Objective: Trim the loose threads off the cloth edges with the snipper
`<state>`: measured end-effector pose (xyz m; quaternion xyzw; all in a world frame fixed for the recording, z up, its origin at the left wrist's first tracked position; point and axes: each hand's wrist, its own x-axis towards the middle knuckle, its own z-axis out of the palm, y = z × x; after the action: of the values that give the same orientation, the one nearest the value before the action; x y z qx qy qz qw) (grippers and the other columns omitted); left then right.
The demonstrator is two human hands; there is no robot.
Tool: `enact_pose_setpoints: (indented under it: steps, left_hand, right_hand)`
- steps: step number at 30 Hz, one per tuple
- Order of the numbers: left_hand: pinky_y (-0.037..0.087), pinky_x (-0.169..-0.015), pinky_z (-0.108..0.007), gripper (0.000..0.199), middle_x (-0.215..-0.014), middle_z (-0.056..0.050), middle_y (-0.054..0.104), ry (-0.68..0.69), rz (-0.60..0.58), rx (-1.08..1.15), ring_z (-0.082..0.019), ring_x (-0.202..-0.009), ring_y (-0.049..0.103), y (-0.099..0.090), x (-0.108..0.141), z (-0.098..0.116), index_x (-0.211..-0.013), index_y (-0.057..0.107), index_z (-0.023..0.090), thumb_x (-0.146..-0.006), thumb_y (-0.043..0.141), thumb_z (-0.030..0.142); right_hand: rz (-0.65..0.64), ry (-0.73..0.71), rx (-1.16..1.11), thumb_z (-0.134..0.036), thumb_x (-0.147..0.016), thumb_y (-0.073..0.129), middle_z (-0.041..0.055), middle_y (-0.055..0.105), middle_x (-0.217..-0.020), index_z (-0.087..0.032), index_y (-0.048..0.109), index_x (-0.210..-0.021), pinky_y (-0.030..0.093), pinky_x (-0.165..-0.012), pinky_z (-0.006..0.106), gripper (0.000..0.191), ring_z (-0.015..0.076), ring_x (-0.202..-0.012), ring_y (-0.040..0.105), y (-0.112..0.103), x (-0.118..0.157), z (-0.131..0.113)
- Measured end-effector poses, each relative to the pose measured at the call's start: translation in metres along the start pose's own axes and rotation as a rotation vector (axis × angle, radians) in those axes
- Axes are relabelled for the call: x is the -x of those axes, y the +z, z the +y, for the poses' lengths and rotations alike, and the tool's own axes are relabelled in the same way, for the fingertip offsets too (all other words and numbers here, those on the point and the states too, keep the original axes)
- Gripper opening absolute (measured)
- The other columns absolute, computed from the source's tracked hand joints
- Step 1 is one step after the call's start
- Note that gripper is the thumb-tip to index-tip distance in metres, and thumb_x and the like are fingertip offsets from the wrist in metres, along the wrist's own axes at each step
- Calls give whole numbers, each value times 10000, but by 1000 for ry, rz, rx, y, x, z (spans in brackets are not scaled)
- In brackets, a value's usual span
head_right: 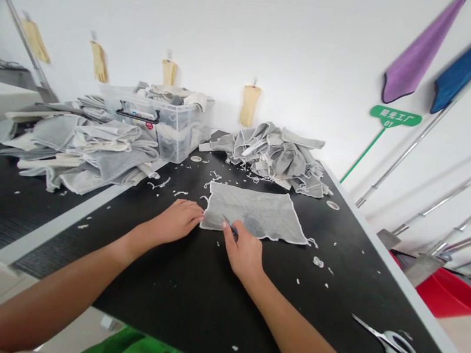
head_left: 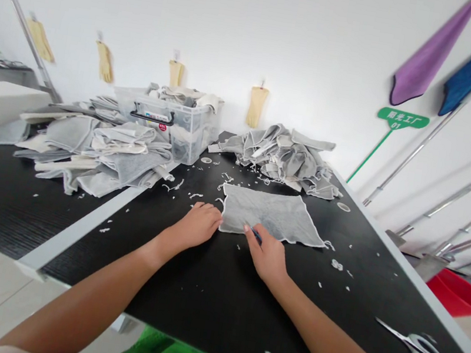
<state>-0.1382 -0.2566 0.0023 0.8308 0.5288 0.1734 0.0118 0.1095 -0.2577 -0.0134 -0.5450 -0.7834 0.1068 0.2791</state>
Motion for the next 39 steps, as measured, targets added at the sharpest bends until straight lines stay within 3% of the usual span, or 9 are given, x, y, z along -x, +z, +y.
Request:
enact_pose_setpoints:
  steps: [4,7,12,17,23,32,39]
  left_hand:
    - [374,-1062,-477,322,-1065,-128,704,-48,74,-159,-295,-1142,586,-4,1,-1,-898,714,172,-1032,431,247]
    - [384,-1058,-463,234,-1183,-118,676,-25,104,-129,-290,-1188,559,-3,1,1,-1038,712,190,-1010,486,246]
    - [436,-1008,-418,195,-1205,-57,679,75,2,45,-254,-1158,581,4,-2,18,-1129,676,251,-987,541,255]
    - [449,-1034,-409,227,-1183,-64,693,176,-54,79,-253,-1161,605,2,-15,39,-1172,652,238,-976,538,239]
    - [475,-1002,-441,271,-1198,-90,701,313,-72,75,-284,-1137,630,0,-55,77,-1202,640,222,-970,500,237]
    - [491,-1004,-457,295,-1206,-137,698,386,-1,181,-325,-1166,632,57,-125,153,-1217,632,216,-933,557,238]
    - [491,-985,-473,321,-1214,-156,671,331,8,197,-334,-1163,614,97,-154,185,-1239,596,210,-952,589,353]
  right_hand:
    - [32,47,-34,-652,-1045,374,-6,598,-668,-241,592,-843,298,-610,272,508,181,-626,576,0,-5,7]
    - [69,69,-77,-666,-1030,394,-11,578,-649,-234,573,-786,291,-607,274,528,177,-609,548,0,-9,13]
    - [148,80,-165,-674,-1018,413,-20,531,-615,-221,519,-708,301,-614,279,559,167,-611,507,-9,-16,19]
    - [193,107,-199,-674,-998,441,-16,517,-609,-209,518,-670,292,-600,282,575,159,-619,472,-33,-28,25]
    - [179,219,-127,-718,-952,471,-17,513,-566,-208,601,-675,295,-583,277,596,159,-593,477,-71,-33,52]
    - [146,400,-43,-727,-921,462,38,642,-633,-215,663,-699,356,-579,282,593,203,-633,575,-104,-14,135]
    - [91,464,2,-721,-910,467,47,661,-629,-224,674,-685,383,-587,290,584,211,-623,604,-122,-14,164]
